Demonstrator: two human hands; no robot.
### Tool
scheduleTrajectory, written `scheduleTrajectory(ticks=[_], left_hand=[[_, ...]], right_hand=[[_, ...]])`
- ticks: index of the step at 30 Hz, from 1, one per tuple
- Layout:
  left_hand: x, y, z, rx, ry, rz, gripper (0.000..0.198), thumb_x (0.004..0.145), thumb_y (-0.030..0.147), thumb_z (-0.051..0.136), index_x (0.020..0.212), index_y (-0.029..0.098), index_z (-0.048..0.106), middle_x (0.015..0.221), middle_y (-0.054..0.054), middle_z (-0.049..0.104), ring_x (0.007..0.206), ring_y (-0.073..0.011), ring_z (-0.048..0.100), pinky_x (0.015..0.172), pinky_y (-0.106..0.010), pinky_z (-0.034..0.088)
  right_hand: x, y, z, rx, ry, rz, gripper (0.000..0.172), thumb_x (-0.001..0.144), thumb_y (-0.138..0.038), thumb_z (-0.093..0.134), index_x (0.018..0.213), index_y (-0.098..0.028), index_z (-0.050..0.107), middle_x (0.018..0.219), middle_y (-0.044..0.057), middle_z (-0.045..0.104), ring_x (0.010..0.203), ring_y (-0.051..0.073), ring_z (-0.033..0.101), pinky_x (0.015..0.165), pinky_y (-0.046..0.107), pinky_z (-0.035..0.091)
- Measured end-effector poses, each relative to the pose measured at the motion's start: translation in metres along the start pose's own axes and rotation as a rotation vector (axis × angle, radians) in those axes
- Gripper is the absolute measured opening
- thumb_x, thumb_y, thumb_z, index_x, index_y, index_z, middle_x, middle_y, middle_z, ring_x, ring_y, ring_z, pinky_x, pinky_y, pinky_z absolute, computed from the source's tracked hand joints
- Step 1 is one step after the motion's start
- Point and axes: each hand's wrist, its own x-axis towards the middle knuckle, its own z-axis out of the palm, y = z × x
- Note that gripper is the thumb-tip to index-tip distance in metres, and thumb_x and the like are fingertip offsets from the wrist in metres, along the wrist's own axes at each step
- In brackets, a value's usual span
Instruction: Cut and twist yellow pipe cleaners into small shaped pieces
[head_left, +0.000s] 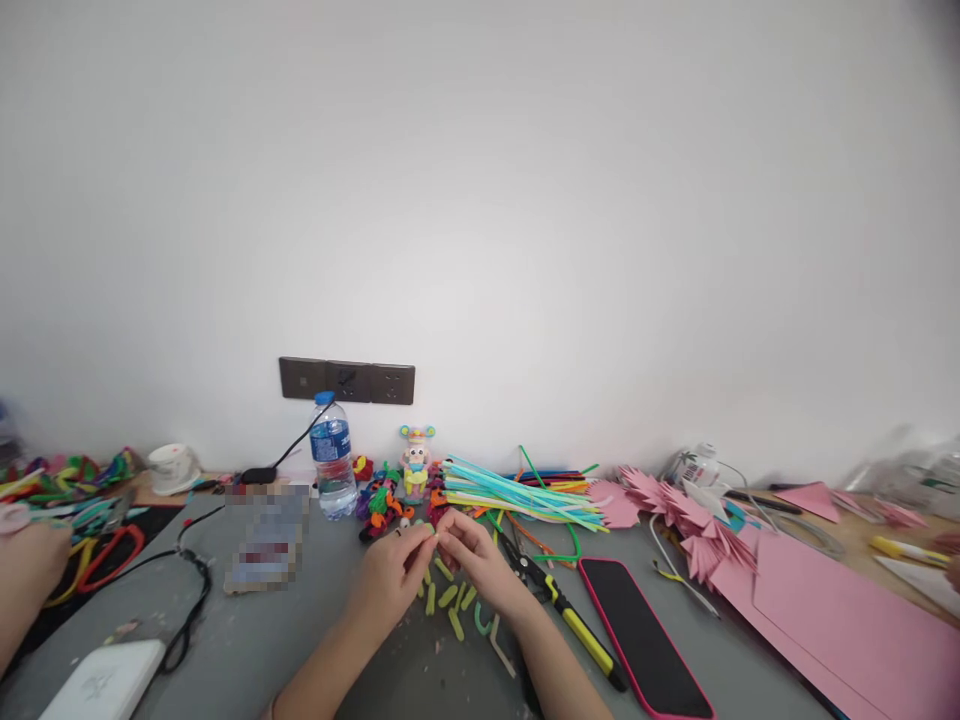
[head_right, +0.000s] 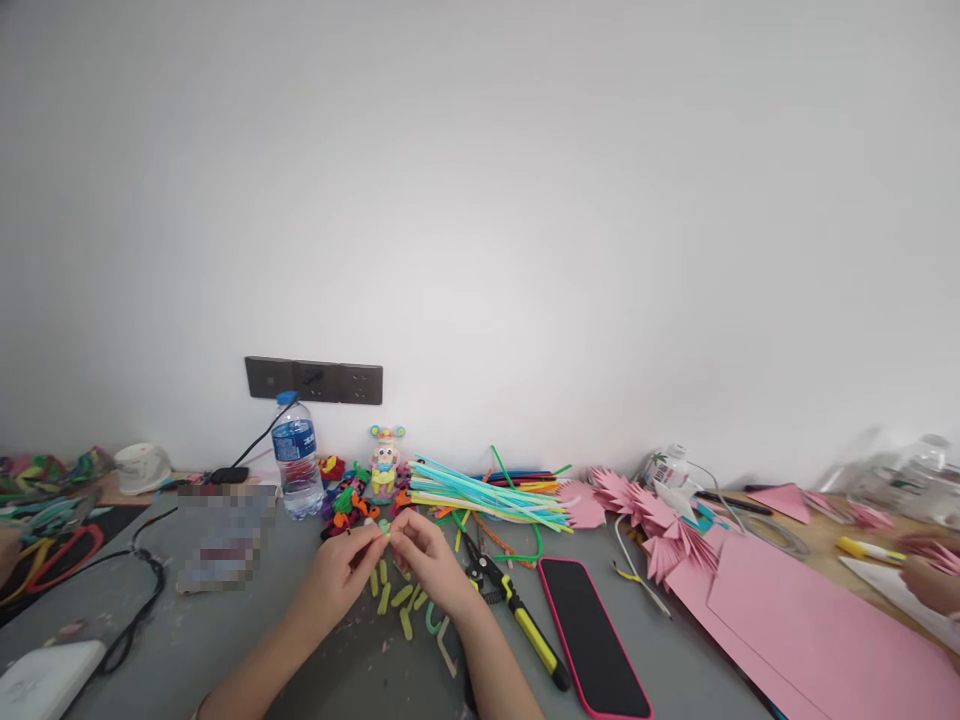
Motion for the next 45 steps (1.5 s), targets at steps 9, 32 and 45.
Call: scheduleTrajectory(ticks=[9, 32, 45], left_hand=[[0.004, 0.002, -0.009, 0.010, 0.151, 0.089, 0.022, 0.087, 0.019, 0.041, 0.065, 0.021, 0.042, 0.079, -0.004, 0.047, 0.072, -0.0183, 0.047, 0.057, -0.025, 0.035], [0.000, -0.010, 0.004, 0.276, -0.167, 0.087, 0.032, 0.092, 0.022, 0.042, 0.060, 0.020, 0.047, 0.069, -0.001, 0.054, 0.072, -0.0179, 0.055, 0.067, -0.028, 0.044], [-0.004, -0.016, 0.009, 0.299, -0.190, 0.137, 0.024, 0.088, 0.025, 0.054, 0.070, 0.022, 0.069, 0.100, -0.004, 0.065, 0.101, -0.0227, 0.058, 0.098, -0.045, 0.042]], right_hand=[[-0.009, 0.006, -0.074, -0.605, 0.456, -0.022, 0.022, 0.086, -0.039, 0.046, 0.086, -0.019, 0.056, 0.065, 0.000, 0.054, 0.059, 0.018, 0.052, 0.059, 0.029, 0.040], [-0.006, 0.016, -0.069, -0.873, 0.512, -0.149, 0.010, 0.084, -0.023, 0.049, 0.085, -0.020, 0.059, 0.090, 0.008, 0.064, 0.089, 0.025, 0.059, 0.081, 0.037, 0.046], [-0.010, 0.025, -0.057, -1.190, 0.390, -0.128, 0.038, 0.084, -0.009, 0.039, 0.109, -0.024, 0.063, 0.136, 0.010, 0.049, 0.131, 0.028, 0.039, 0.105, 0.052, 0.033]])
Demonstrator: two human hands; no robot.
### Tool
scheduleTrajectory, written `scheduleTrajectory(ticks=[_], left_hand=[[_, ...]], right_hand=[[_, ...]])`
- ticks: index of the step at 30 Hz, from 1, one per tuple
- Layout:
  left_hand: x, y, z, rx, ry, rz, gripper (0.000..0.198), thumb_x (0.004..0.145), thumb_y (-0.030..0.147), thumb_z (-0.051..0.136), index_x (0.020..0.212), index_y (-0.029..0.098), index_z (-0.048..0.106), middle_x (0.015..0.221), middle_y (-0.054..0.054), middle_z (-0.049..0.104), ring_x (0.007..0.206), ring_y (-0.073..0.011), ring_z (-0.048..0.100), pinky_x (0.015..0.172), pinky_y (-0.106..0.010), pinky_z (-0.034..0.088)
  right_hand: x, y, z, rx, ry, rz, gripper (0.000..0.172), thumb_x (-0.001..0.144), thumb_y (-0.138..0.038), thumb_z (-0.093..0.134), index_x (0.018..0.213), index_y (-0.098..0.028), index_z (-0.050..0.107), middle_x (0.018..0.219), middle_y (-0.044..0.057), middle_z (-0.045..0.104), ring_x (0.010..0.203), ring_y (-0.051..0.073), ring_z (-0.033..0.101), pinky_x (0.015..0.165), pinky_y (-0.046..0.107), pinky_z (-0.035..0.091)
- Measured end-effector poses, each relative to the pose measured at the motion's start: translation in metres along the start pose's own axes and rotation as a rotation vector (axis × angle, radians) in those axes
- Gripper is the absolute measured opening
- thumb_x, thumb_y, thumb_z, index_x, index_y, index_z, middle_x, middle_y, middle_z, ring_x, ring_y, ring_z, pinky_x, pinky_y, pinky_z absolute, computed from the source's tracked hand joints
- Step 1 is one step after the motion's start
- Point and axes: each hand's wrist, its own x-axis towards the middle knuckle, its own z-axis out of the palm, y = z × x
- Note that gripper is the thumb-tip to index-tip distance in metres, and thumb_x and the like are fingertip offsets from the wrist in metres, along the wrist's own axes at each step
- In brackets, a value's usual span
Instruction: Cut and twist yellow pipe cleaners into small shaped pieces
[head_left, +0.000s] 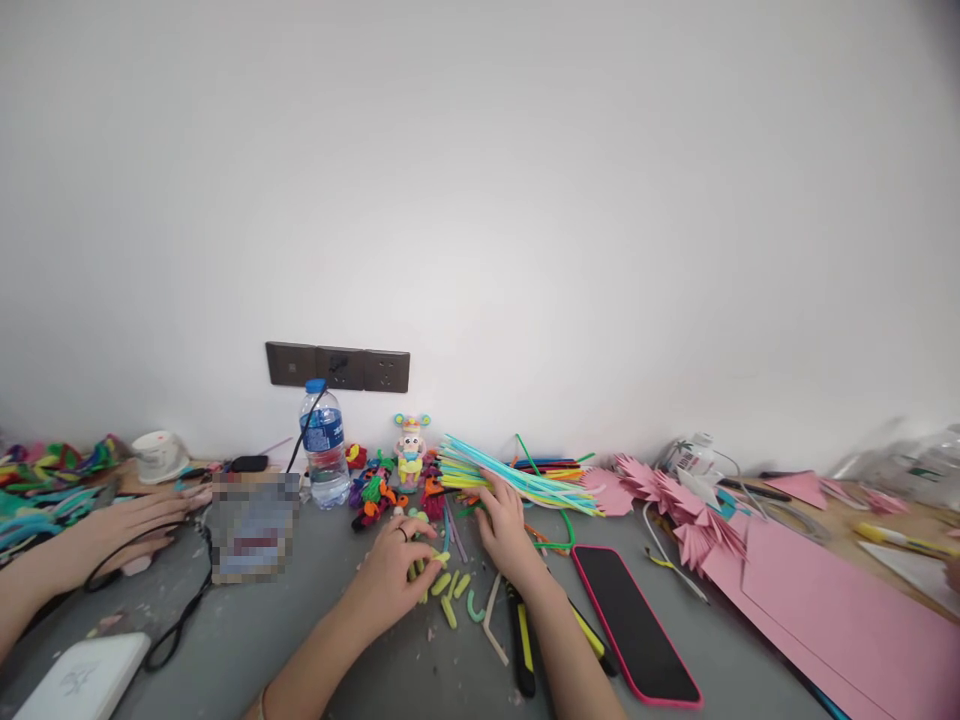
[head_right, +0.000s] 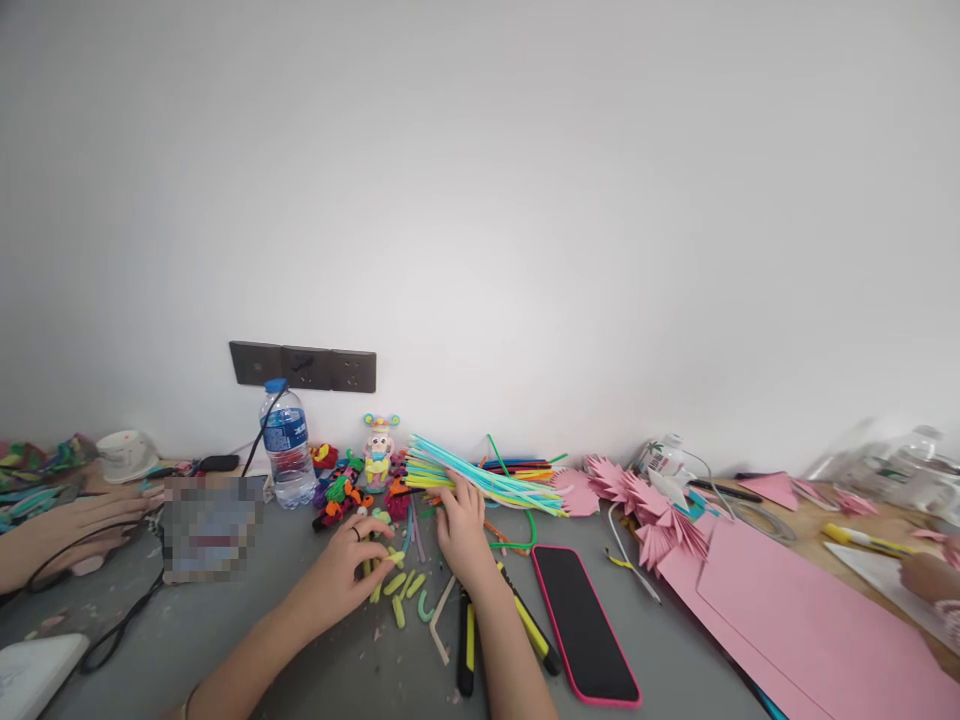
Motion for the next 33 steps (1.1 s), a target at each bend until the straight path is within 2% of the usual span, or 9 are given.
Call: scheduleTrajectory(ticks=[5, 11, 14, 17, 21, 24, 27, 30, 33], left_hand=[[-0.001, -0.001, -0.002, 0.008, -0.039, -0.024, 0.023, 0.091, 0.026, 0.050, 0.083, 0.025, 0.071, 0.103, -0.005, 0.065, 0.104, -0.0236, 0.058, 0.097, -0.045, 0.044], [0.001, -0.002, -0.002, 0.007, 0.011, -0.006, 0.022, 0.091, 0.025, 0.050, 0.081, 0.024, 0.070, 0.102, -0.005, 0.065, 0.102, -0.0234, 0.058, 0.098, -0.045, 0.044], [0.002, -0.002, 0.000, 0.001, 0.010, -0.003, 0.023, 0.092, 0.024, 0.048, 0.080, 0.023, 0.068, 0.100, -0.005, 0.065, 0.100, -0.0230, 0.059, 0.096, -0.045, 0.045], [0.002, -0.001, 0.002, -0.008, -0.010, -0.009, 0.023, 0.092, 0.023, 0.048, 0.079, 0.023, 0.067, 0.099, -0.005, 0.065, 0.100, -0.0229, 0.058, 0.095, -0.045, 0.045], [0.002, 0.000, 0.002, -0.027, -0.020, -0.017, 0.024, 0.093, 0.023, 0.047, 0.080, 0.023, 0.067, 0.099, -0.004, 0.065, 0.101, -0.0222, 0.057, 0.093, -0.041, 0.045], [0.002, 0.000, 0.001, -0.042, -0.012, -0.016, 0.025, 0.093, 0.023, 0.046, 0.081, 0.023, 0.068, 0.098, -0.005, 0.065, 0.101, -0.0220, 0.057, 0.092, -0.041, 0.045], [0.002, 0.001, 0.002, -0.048, -0.018, -0.018, 0.025, 0.093, 0.024, 0.046, 0.080, 0.024, 0.068, 0.098, -0.004, 0.065, 0.100, -0.0223, 0.056, 0.091, -0.040, 0.045], [0.002, 0.002, 0.002, -0.046, -0.037, -0.026, 0.025, 0.093, 0.025, 0.046, 0.080, 0.023, 0.067, 0.098, -0.004, 0.066, 0.100, -0.0221, 0.056, 0.092, -0.040, 0.044], [0.002, 0.003, 0.003, -0.049, -0.038, -0.030, 0.025, 0.094, 0.025, 0.046, 0.081, 0.023, 0.067, 0.099, -0.004, 0.066, 0.101, -0.0215, 0.056, 0.094, -0.040, 0.043]], right_hand=[[0.003, 0.000, -0.004, -0.011, 0.043, 0.051, 0.037, 0.082, -0.010, 0.040, 0.107, -0.024, 0.064, 0.144, 0.010, 0.040, 0.136, 0.030, 0.032, 0.105, 0.053, 0.031], [0.001, 0.001, 0.000, -0.055, -0.104, 0.108, 0.042, 0.080, -0.012, 0.047, 0.114, -0.031, 0.064, 0.147, 0.007, 0.039, 0.138, 0.034, 0.029, 0.107, 0.063, 0.020], [0.000, 0.002, 0.000, -0.073, -0.127, 0.123, 0.039, 0.081, -0.015, 0.049, 0.111, -0.034, 0.066, 0.146, 0.005, 0.039, 0.137, 0.035, 0.028, 0.106, 0.064, 0.020], [0.000, 0.003, -0.003, -0.071, -0.130, 0.108, 0.031, 0.082, -0.018, 0.051, 0.100, -0.034, 0.071, 0.141, 0.005, 0.044, 0.135, 0.035, 0.031, 0.105, 0.059, 0.024], [0.002, 0.001, -0.009, -0.015, -0.121, 0.087, 0.027, 0.081, -0.019, 0.053, 0.098, -0.032, 0.070, 0.133, 0.006, 0.049, 0.129, 0.032, 0.037, 0.103, 0.054, 0.027], [0.003, 0.000, -0.013, 0.010, -0.115, 0.085, 0.018, 0.083, -0.021, 0.053, 0.085, -0.028, 0.069, 0.117, 0.007, 0.056, 0.116, 0.030, 0.047, 0.098, 0.049, 0.032], [0.002, -0.001, -0.015, 0.028, -0.125, 0.091, 0.016, 0.084, -0.022, 0.050, 0.076, -0.024, 0.064, 0.099, 0.006, 0.061, 0.099, 0.027, 0.053, 0.089, 0.044, 0.036], [0.001, 0.000, -0.012, 0.041, -0.098, 0.119, 0.015, 0.086, -0.023, 0.047, 0.079, -0.024, 0.060, 0.089, 0.005, 0.063, 0.091, 0.027, 0.055, 0.086, 0.043, 0.037], [0.000, 0.002, -0.009, 0.051, -0.041, 0.166, 0.021, 0.086, -0.023, 0.044, 0.099, -0.026, 0.060, 0.083, 0.004, 0.065, 0.087, 0.027, 0.056, 0.085, 0.043, 0.037]])
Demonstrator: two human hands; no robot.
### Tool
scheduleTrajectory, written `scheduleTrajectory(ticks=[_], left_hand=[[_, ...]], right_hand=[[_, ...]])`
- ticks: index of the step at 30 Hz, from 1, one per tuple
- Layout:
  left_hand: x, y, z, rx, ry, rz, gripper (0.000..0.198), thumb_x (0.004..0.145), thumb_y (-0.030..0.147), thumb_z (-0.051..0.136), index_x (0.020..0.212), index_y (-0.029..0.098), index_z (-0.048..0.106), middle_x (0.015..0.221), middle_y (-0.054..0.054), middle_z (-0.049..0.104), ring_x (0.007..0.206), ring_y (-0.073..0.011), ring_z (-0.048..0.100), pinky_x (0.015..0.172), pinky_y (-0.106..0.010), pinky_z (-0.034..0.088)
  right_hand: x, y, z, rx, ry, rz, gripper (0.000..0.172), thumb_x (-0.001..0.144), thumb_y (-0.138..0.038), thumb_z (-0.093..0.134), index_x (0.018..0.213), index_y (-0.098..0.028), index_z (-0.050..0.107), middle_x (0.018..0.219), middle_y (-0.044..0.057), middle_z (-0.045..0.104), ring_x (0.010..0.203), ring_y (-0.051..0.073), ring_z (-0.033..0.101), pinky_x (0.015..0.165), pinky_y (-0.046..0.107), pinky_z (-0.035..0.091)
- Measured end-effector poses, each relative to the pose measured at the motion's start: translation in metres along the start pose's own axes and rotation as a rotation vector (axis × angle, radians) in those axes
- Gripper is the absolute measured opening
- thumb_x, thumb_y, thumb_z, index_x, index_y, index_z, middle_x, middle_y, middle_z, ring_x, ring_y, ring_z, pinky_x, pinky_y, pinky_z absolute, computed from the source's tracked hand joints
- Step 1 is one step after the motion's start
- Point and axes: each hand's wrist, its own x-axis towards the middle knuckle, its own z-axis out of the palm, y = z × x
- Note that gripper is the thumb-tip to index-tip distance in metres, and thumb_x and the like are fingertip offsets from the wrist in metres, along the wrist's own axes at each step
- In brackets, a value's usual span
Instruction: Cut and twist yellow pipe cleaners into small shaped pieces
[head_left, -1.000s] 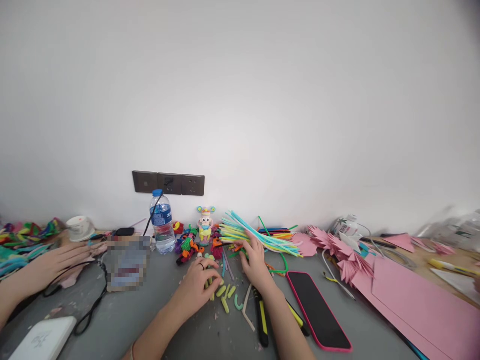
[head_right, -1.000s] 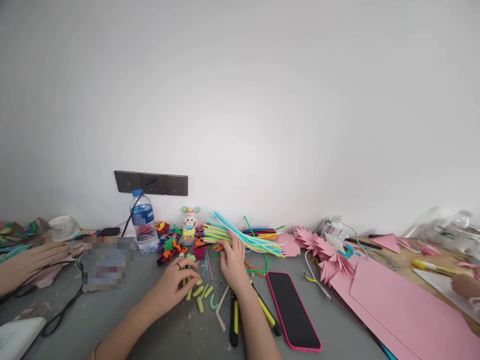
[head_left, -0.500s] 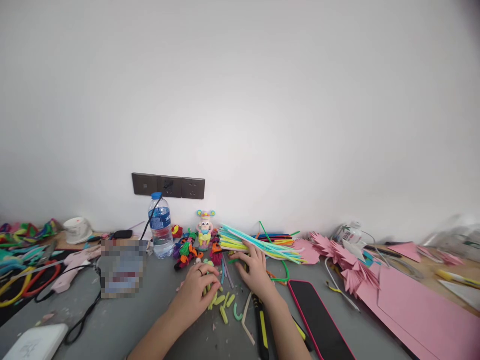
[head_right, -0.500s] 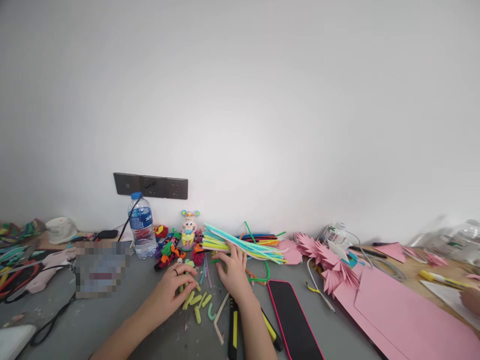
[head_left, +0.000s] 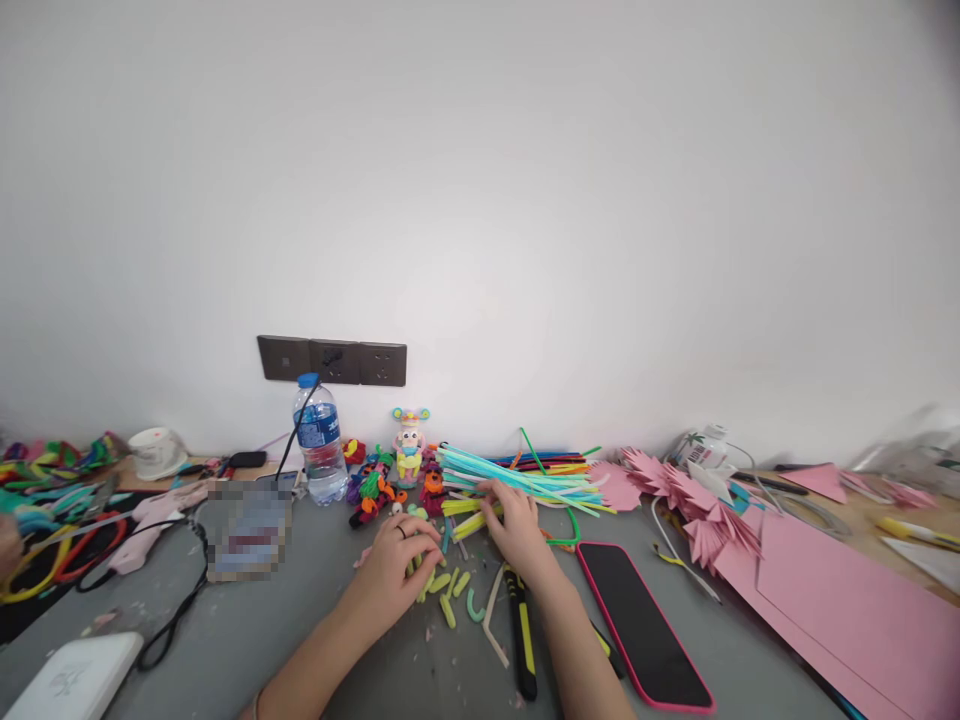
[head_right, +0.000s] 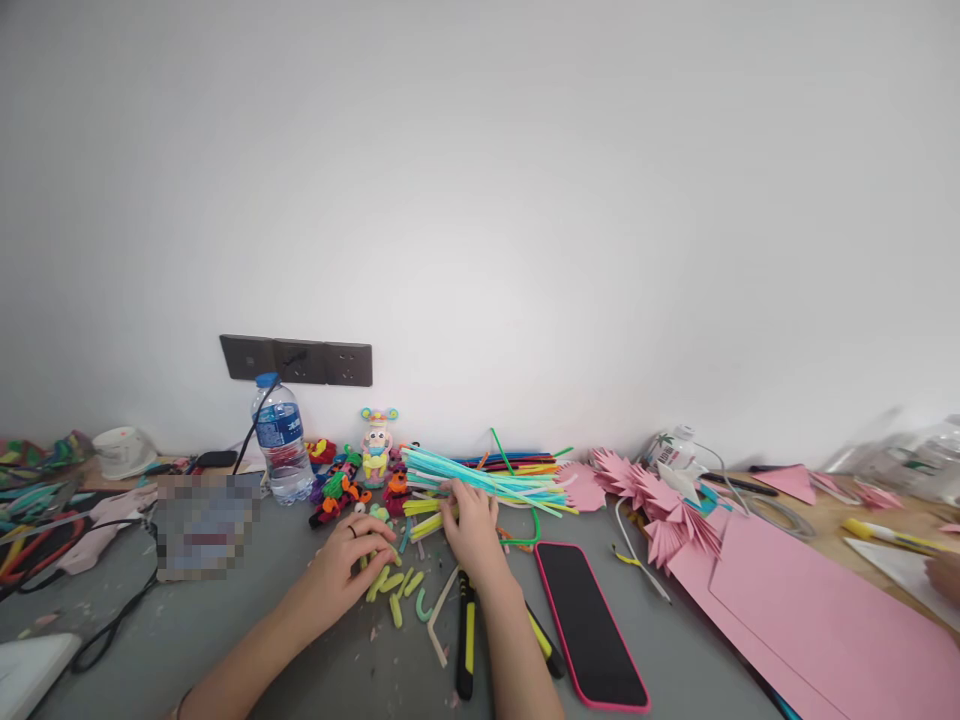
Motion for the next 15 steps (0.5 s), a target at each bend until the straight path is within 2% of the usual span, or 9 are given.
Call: scheduleTrajectory(ticks=[2, 3, 6, 8, 10, 12, 15], left_hand=[[0.000, 0.000, 0.000, -0.007, 0.005, 0.001, 0.024, 0.094, 0.025, 0.046, 0.081, 0.023, 0.067, 0.098, -0.004, 0.066, 0.100, -0.0213, 0.057, 0.094, -0.039, 0.043], [0.000, 0.000, 0.000, -0.012, 0.010, 0.004, 0.025, 0.094, 0.025, 0.046, 0.081, 0.023, 0.067, 0.098, -0.004, 0.066, 0.100, -0.0213, 0.057, 0.094, -0.039, 0.044], [0.000, -0.001, 0.000, -0.020, 0.028, 0.017, 0.025, 0.093, 0.024, 0.046, 0.081, 0.024, 0.067, 0.097, -0.004, 0.067, 0.099, -0.0214, 0.058, 0.092, -0.038, 0.045], [-0.001, -0.001, 0.001, -0.018, 0.037, 0.012, 0.020, 0.092, 0.022, 0.046, 0.088, 0.024, 0.066, 0.098, -0.005, 0.067, 0.100, -0.0215, 0.059, 0.090, -0.036, 0.047], [-0.003, -0.001, 0.002, -0.013, 0.045, -0.017, 0.020, 0.091, 0.021, 0.047, 0.101, 0.025, 0.063, 0.106, -0.006, 0.065, 0.103, -0.0219, 0.059, 0.084, -0.033, 0.050], [-0.004, -0.001, 0.004, -0.014, 0.058, -0.040, 0.028, 0.090, 0.020, 0.046, 0.115, 0.027, 0.058, 0.117, -0.007, 0.062, 0.103, -0.0219, 0.061, 0.076, -0.030, 0.052], [-0.004, -0.003, 0.005, -0.045, 0.093, -0.004, 0.037, 0.090, 0.013, 0.040, 0.120, 0.028, 0.055, 0.121, -0.007, 0.059, 0.101, -0.0200, 0.062, 0.075, -0.027, 0.053]], right_hand=[[0.002, 0.001, -0.001, 0.016, 0.053, 0.016, 0.031, 0.086, -0.021, 0.042, 0.113, -0.026, 0.056, 0.083, 0.004, 0.065, 0.086, 0.026, 0.058, 0.085, 0.043, 0.037], [0.003, 0.001, -0.002, 0.022, 0.086, 0.015, 0.032, 0.086, -0.020, 0.041, 0.114, -0.025, 0.056, 0.083, 0.004, 0.065, 0.085, 0.025, 0.059, 0.085, 0.042, 0.038], [0.006, 0.001, -0.009, 0.015, 0.196, -0.017, 0.022, 0.086, -0.019, 0.041, 0.098, -0.022, 0.060, 0.088, 0.006, 0.064, 0.089, 0.024, 0.060, 0.085, 0.040, 0.040], [0.007, 0.003, -0.011, -0.007, 0.234, -0.048, 0.017, 0.086, -0.020, 0.045, 0.089, -0.022, 0.062, 0.101, 0.009, 0.062, 0.099, 0.026, 0.057, 0.087, 0.041, 0.041], [0.006, 0.006, -0.009, -0.036, 0.212, -0.078, 0.017, 0.087, -0.023, 0.048, 0.087, -0.023, 0.065, 0.120, 0.011, 0.055, 0.115, 0.030, 0.049, 0.093, 0.047, 0.038], [0.004, 0.009, -0.003, -0.079, 0.144, -0.087, 0.017, 0.087, -0.026, 0.052, 0.090, -0.027, 0.069, 0.133, 0.010, 0.047, 0.128, 0.034, 0.038, 0.099, 0.054, 0.032], [0.001, 0.014, 0.005, -0.136, 0.013, -0.059, 0.022, 0.086, -0.027, 0.055, 0.103, -0.033, 0.068, 0.137, 0.009, 0.046, 0.133, 0.038, 0.031, 0.099, 0.065, 0.026]])
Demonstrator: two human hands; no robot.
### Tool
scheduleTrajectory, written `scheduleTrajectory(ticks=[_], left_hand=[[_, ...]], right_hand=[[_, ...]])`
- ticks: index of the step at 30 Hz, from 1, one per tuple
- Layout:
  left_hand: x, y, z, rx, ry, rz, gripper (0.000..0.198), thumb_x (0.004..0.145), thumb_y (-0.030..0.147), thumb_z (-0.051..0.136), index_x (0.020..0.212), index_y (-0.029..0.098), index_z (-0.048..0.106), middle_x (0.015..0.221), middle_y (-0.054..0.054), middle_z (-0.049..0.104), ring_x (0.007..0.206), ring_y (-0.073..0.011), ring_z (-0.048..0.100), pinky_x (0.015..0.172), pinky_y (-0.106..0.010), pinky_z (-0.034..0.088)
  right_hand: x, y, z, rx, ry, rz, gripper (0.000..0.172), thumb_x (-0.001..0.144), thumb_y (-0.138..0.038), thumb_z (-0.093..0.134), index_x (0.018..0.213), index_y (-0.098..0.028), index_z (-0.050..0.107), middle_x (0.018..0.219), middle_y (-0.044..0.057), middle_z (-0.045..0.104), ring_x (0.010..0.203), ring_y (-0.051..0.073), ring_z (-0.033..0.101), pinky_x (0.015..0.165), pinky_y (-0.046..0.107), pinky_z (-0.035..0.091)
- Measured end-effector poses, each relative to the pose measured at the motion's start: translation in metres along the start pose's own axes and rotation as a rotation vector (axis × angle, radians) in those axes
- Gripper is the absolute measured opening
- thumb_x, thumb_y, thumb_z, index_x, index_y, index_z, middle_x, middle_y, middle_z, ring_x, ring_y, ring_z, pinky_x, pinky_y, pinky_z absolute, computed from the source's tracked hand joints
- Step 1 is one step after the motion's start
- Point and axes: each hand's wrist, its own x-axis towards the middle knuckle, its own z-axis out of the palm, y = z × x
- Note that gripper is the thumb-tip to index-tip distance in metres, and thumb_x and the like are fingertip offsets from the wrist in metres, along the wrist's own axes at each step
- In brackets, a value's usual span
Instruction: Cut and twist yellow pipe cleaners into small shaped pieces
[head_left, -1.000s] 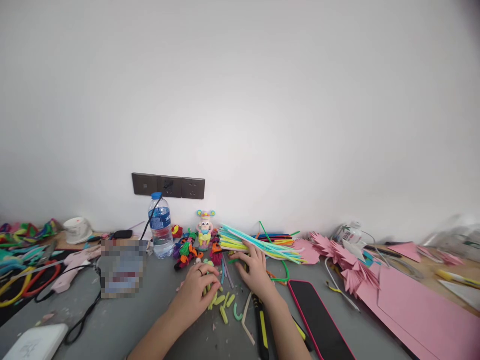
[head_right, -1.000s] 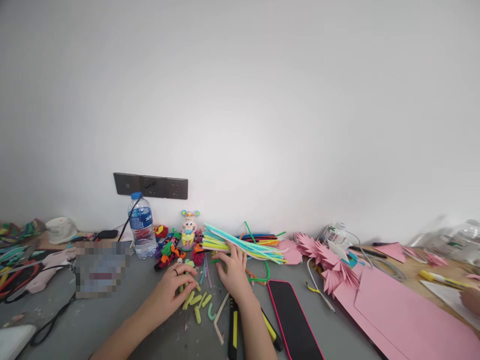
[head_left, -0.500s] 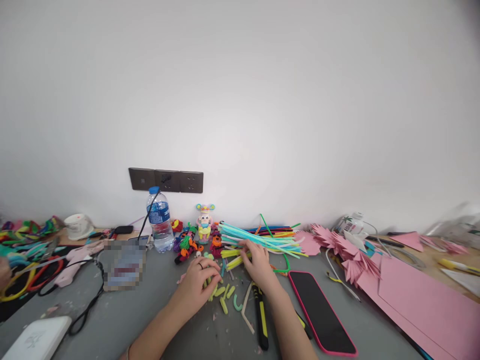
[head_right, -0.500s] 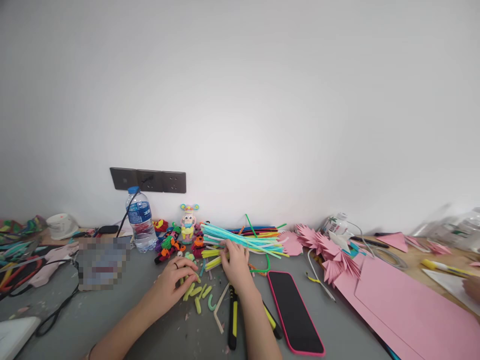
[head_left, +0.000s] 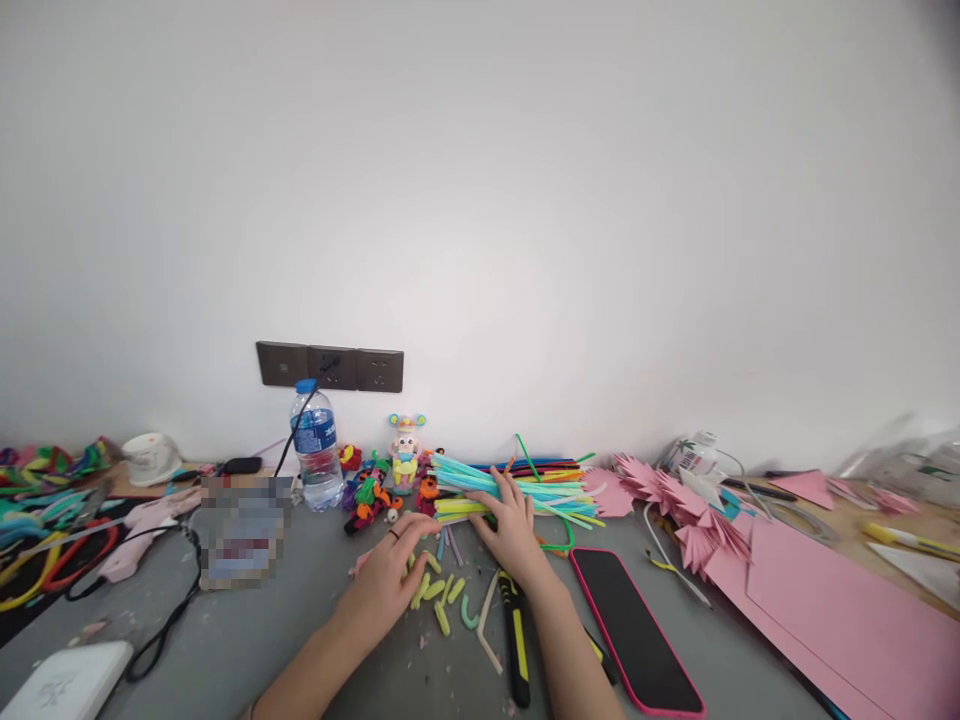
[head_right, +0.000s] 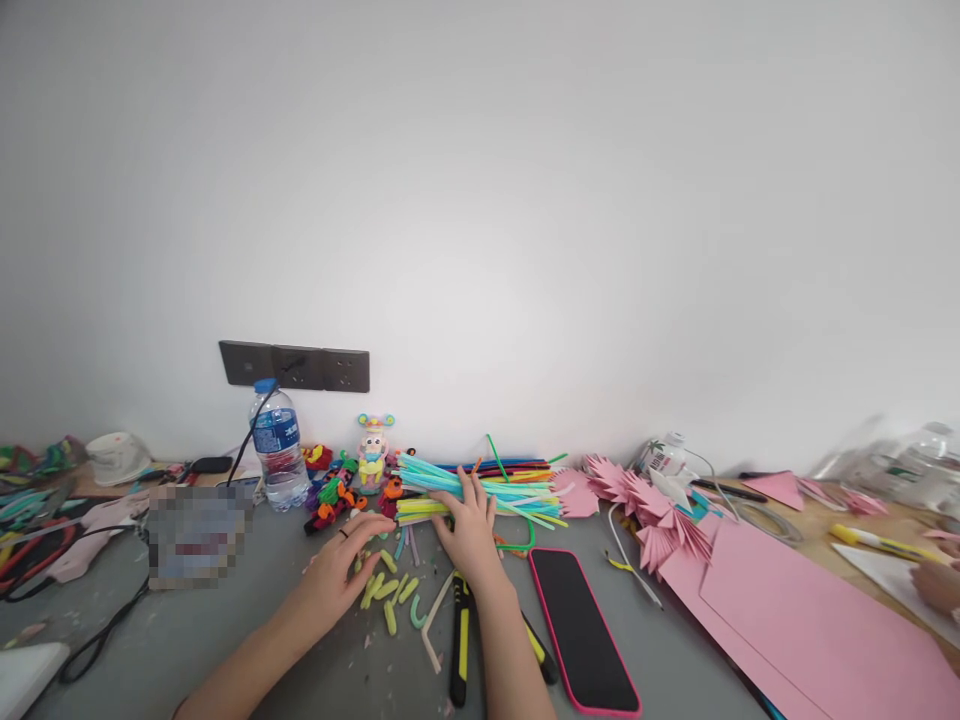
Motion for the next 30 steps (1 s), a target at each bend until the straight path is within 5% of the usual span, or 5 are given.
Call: scheduleTrajectory(ticks=[6, 12, 18, 23, 30], left_hand=[[0.0026, -0.0055, -0.0014, -0.044, 0.125, 0.048, 0.043, 0.087, 0.003, 0.032, 0.110, 0.027, 0.060, 0.128, -0.008, 0.050, 0.100, -0.0190, 0.061, 0.075, -0.029, 0.053], [0.0047, -0.0033, -0.0044, 0.043, 0.237, 0.003, 0.052, 0.082, -0.001, 0.034, 0.116, 0.029, 0.058, 0.128, -0.008, 0.048, 0.090, -0.0184, 0.060, 0.069, -0.029, 0.052], [0.0058, -0.0037, -0.0007, 0.013, 0.195, 0.022, 0.049, 0.076, -0.002, 0.037, 0.105, 0.027, 0.064, 0.124, -0.007, 0.052, 0.080, -0.0163, 0.060, 0.059, -0.025, 0.049], [0.0062, -0.0049, -0.0007, -0.046, 0.157, 0.008, 0.045, 0.071, -0.004, 0.036, 0.091, 0.023, 0.066, 0.123, -0.008, 0.054, 0.095, -0.0195, 0.063, 0.058, -0.023, 0.049], [0.0038, -0.0099, 0.0037, -0.014, 0.126, -0.005, 0.031, 0.082, 0.006, 0.041, 0.094, 0.024, 0.063, 0.121, -0.008, 0.059, 0.107, -0.0220, 0.062, 0.081, -0.032, 0.052]], right_hand=[[0.0003, -0.0014, -0.0036, 0.047, 0.000, 0.044, 0.017, 0.084, -0.027, 0.054, 0.089, -0.032, 0.070, 0.110, 0.008, 0.059, 0.108, 0.033, 0.052, 0.095, 0.061, 0.031], [0.0041, -0.0001, -0.0018, 0.136, 0.121, 0.169, 0.006, 0.078, -0.029, 0.054, 0.078, -0.023, 0.051, 0.081, 0.001, 0.059, 0.084, 0.025, 0.054, 0.091, 0.050, 0.034], [0.0024, 0.0018, -0.0040, 0.131, 0.070, 0.144, 0.036, 0.072, -0.015, 0.052, 0.105, -0.027, 0.057, 0.091, 0.002, 0.064, 0.088, 0.026, 0.055, 0.092, 0.046, 0.033], [0.0013, -0.0001, -0.0060, 0.095, 0.030, 0.135, 0.017, 0.077, -0.018, 0.049, 0.081, -0.026, 0.064, 0.087, 0.002, 0.066, 0.089, 0.026, 0.057, 0.089, 0.044, 0.033], [0.0002, 0.0035, 0.0006, 0.151, 0.003, 0.144, 0.018, 0.077, -0.016, 0.045, 0.084, -0.024, 0.059, 0.088, 0.004, 0.066, 0.091, 0.027, 0.057, 0.097, 0.052, 0.028]])
